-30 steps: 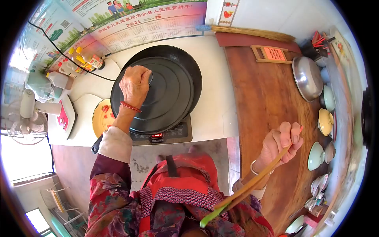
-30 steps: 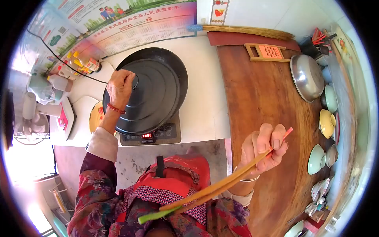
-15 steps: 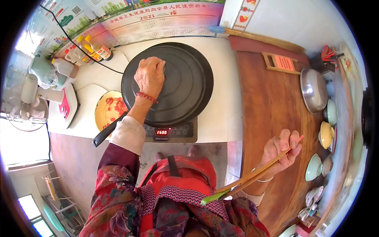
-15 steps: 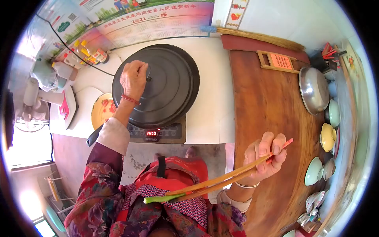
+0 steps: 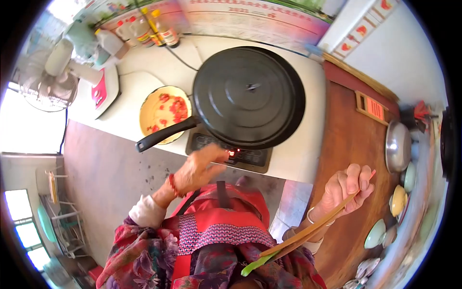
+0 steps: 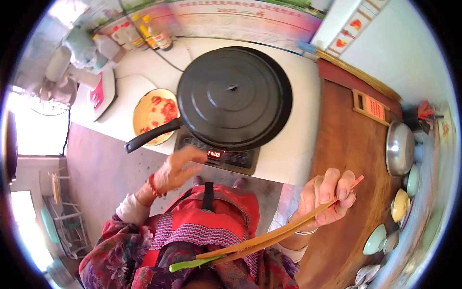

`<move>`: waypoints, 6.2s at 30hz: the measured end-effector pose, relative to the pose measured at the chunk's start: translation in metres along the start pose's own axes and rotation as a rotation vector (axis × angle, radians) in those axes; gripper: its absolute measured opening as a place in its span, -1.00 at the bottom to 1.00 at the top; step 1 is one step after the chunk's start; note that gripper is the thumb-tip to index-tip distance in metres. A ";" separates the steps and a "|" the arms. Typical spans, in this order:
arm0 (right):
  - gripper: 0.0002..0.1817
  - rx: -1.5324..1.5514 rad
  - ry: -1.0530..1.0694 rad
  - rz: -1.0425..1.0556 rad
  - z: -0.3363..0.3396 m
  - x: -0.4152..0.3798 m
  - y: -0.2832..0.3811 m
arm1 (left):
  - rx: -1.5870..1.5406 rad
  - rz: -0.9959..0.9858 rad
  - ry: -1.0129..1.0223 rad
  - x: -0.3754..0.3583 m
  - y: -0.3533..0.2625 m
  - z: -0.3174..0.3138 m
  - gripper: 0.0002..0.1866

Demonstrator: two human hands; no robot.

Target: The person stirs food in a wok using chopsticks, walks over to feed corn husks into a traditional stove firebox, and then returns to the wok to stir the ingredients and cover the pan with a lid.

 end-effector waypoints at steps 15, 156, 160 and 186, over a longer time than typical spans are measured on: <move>-0.79 -0.024 -0.031 -0.101 -0.031 0.005 -0.135 | 0.019 0.763 -0.095 -0.287 0.219 0.022 -0.63; -0.68 -1.198 1.677 -1.057 -0.223 -0.557 -1.276 | -0.819 1.454 -1.643 -1.029 0.361 -0.073 -0.49; -0.67 -1.066 1.674 -1.176 -0.283 -0.625 -1.323 | -0.742 1.519 -1.605 -1.088 0.398 -0.041 -0.52; -0.71 -1.401 1.486 -1.708 -0.143 -0.639 -1.647 | -0.893 1.608 -1.747 -1.414 0.478 0.329 -0.54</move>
Point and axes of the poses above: each hand's wrist, its own x-axis towards the middle knuckle, its own z-axis out of the back of the hand, y = z × x, the point moved 8 cm from there along x, towards the middle knuckle
